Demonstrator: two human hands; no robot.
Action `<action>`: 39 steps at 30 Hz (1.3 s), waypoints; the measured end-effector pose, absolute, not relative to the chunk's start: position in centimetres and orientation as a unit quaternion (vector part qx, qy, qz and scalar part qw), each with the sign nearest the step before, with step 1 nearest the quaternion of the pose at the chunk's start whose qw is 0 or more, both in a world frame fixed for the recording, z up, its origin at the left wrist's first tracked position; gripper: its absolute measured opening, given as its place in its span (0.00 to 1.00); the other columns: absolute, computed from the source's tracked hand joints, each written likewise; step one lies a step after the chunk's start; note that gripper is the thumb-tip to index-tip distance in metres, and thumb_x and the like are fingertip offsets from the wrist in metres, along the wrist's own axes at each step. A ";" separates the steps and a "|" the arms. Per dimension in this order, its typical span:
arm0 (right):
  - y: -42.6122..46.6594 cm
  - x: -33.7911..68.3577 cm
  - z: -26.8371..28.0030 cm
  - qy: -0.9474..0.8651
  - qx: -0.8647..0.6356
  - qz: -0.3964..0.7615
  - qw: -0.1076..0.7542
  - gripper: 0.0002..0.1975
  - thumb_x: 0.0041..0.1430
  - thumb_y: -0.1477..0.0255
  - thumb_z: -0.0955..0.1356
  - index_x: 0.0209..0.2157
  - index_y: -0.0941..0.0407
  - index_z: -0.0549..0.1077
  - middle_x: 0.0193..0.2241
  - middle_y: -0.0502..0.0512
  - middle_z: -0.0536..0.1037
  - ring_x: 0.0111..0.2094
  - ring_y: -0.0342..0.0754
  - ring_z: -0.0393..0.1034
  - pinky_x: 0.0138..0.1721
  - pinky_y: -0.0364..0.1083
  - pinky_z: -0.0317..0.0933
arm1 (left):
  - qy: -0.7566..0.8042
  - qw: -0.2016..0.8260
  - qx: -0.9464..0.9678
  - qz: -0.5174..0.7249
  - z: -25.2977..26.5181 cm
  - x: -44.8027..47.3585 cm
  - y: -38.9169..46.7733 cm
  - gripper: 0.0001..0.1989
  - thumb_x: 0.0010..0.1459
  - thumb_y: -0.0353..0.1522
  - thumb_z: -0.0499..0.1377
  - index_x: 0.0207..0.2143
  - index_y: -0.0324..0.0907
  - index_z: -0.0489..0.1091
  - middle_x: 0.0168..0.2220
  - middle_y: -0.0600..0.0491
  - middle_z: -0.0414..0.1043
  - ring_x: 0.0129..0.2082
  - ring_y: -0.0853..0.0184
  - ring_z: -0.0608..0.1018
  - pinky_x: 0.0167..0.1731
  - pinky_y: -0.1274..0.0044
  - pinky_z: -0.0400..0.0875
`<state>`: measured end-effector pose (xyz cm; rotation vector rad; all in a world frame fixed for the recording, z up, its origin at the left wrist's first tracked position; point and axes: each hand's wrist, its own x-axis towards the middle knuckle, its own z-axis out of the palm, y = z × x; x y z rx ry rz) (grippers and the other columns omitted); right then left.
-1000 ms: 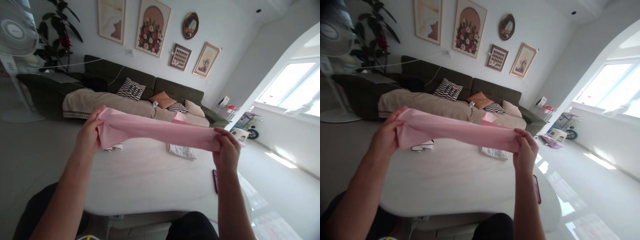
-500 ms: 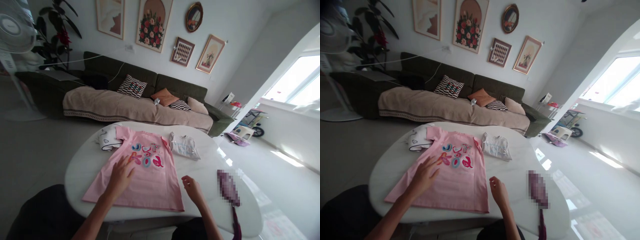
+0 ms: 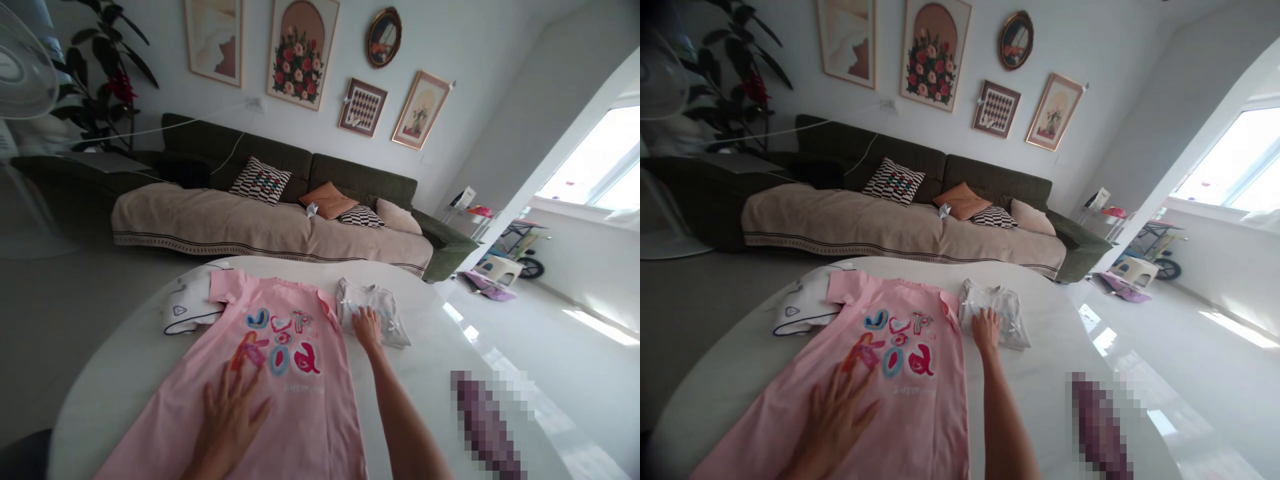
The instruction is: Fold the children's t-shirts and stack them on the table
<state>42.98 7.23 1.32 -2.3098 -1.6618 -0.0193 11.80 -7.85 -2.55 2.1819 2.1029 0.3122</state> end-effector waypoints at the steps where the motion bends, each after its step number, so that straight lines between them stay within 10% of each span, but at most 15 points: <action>1: 8.0 43.0 1.1 -0.581 -0.801 -0.005 0.148 0.25 0.59 0.63 0.55 0.56 0.54 0.58 0.59 0.60 0.53 0.60 0.57 0.42 0.54 0.57 0.44 | 0.690 0.049 0.715 0.101 -2.6 11.8 -7.8 0.29 0.53 0.46 0.48 0.57 0.54 0.52 0.63 0.53 0.42 0.61 0.50 0.42 0.53 0.52 0.38; 9: 8.2 45.6 -0.7 -0.579 -0.805 0.060 0.116 0.30 0.55 0.49 0.53 0.57 0.43 0.54 0.60 0.58 0.50 0.59 0.72 0.35 0.43 0.76 0.39 | 0.699 0.048 0.708 0.081 -2.4 12.0 -7.5 0.29 0.52 0.46 0.48 0.57 0.55 0.50 0.62 0.54 0.43 0.61 0.51 0.43 0.53 0.53 0.39; 28: -4.7 49.9 0.8 -0.574 -0.813 0.094 0.025 0.29 0.56 0.52 0.53 0.58 0.43 0.51 0.61 0.56 0.47 0.59 0.70 0.37 0.43 0.75 0.45 | 0.683 0.044 0.720 0.113 -1.3 12.1 -8.6 0.28 0.56 0.44 0.48 0.58 0.54 0.49 0.63 0.49 0.38 0.61 0.49 0.40 0.52 0.50 0.38; 39: -14.9 31.7 0.7 -0.697 -0.706 0.067 0.104 0.27 0.58 0.63 0.58 0.58 0.56 0.55 0.60 0.62 0.48 0.61 0.58 0.39 0.54 0.56 0.48 | 0.676 0.077 0.726 0.103 -0.5 12.0 -9.4 0.30 0.56 0.47 0.45 0.60 0.52 0.45 0.64 0.48 0.36 0.61 0.46 0.40 0.52 0.50 0.37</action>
